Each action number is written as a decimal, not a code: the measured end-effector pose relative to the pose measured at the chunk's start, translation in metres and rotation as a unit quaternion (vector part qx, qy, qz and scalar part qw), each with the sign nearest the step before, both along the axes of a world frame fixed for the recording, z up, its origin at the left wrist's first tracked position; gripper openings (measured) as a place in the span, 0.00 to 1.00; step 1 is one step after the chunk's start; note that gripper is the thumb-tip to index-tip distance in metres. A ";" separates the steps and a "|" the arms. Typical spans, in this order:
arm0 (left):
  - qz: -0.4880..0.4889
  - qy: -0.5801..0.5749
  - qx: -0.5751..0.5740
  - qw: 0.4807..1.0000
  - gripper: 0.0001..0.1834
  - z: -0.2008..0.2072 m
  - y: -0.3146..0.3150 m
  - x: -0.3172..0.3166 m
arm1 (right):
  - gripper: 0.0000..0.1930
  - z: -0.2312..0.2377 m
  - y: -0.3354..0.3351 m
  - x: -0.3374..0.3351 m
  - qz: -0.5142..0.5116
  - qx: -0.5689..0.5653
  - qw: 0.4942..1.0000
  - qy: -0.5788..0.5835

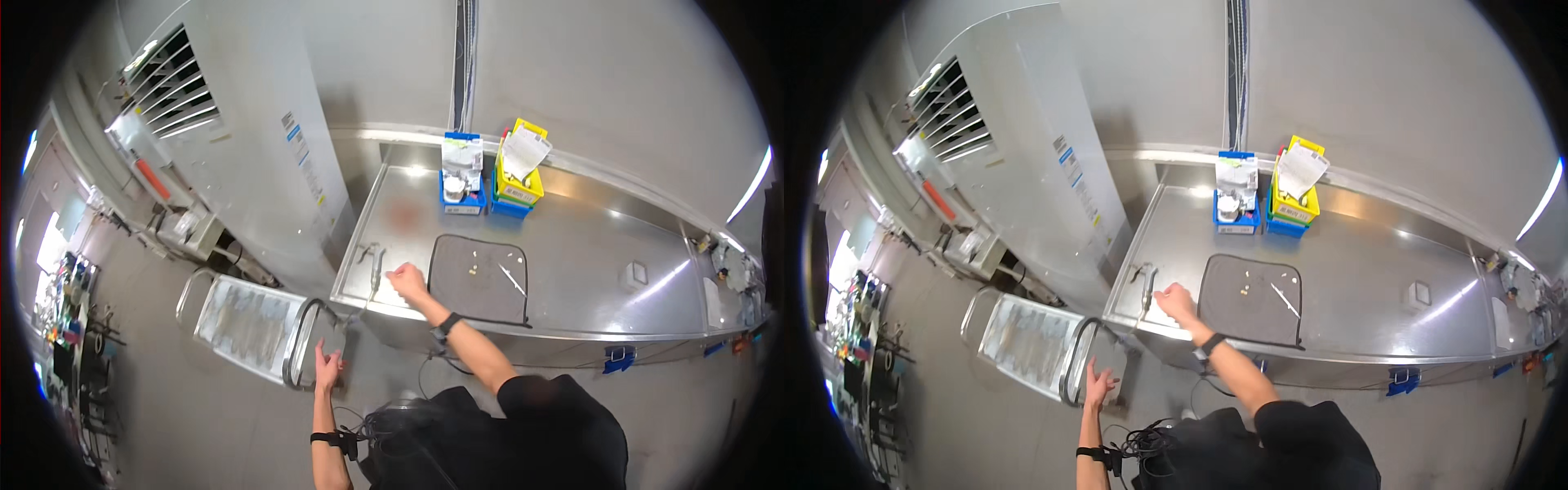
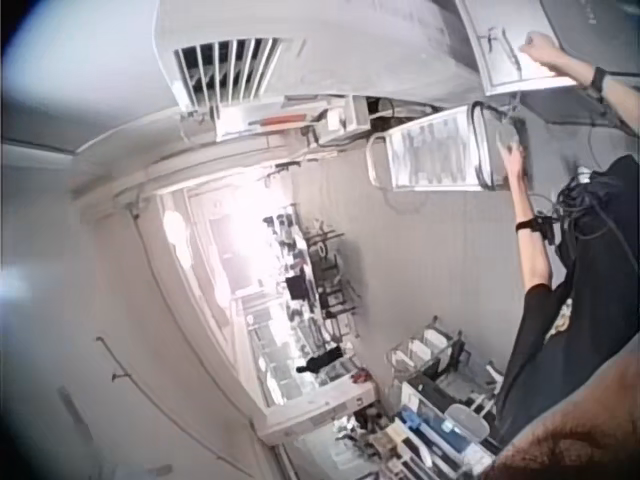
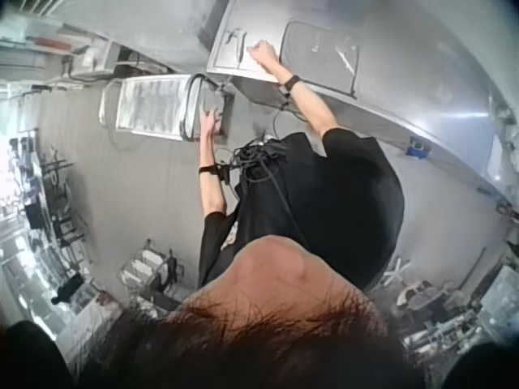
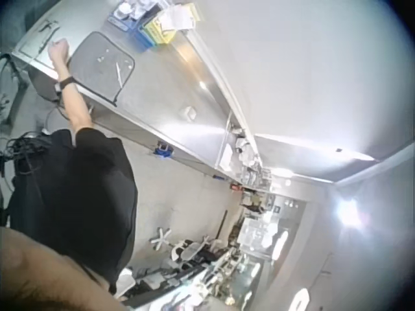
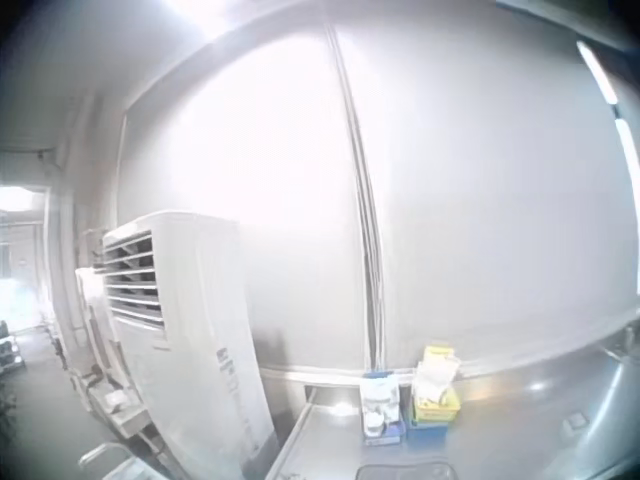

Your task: Organizing, measuring, cleaning, and delivering dental models and components in a laboratory.

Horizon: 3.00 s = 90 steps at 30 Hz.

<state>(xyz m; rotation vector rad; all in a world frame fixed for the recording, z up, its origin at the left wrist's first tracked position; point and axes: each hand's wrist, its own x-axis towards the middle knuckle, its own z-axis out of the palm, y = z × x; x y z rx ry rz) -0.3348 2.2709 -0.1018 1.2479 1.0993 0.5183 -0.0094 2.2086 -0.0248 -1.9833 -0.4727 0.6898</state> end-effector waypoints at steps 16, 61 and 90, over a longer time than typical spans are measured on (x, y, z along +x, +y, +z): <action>-0.274 0.054 0.270 0.921 0.07 0.056 0.201 0.055 | 0.05 0.016 0.075 -0.018 -0.211 0.334 0.864 0.311; -0.406 -0.057 0.016 0.912 0.10 0.186 -0.078 0.309 | 0.10 0.089 -0.282 0.071 0.203 0.168 0.954 0.142; -0.373 0.061 -0.019 0.925 0.12 0.163 -0.081 0.232 | 0.18 0.114 -0.233 0.070 0.278 0.013 0.941 0.193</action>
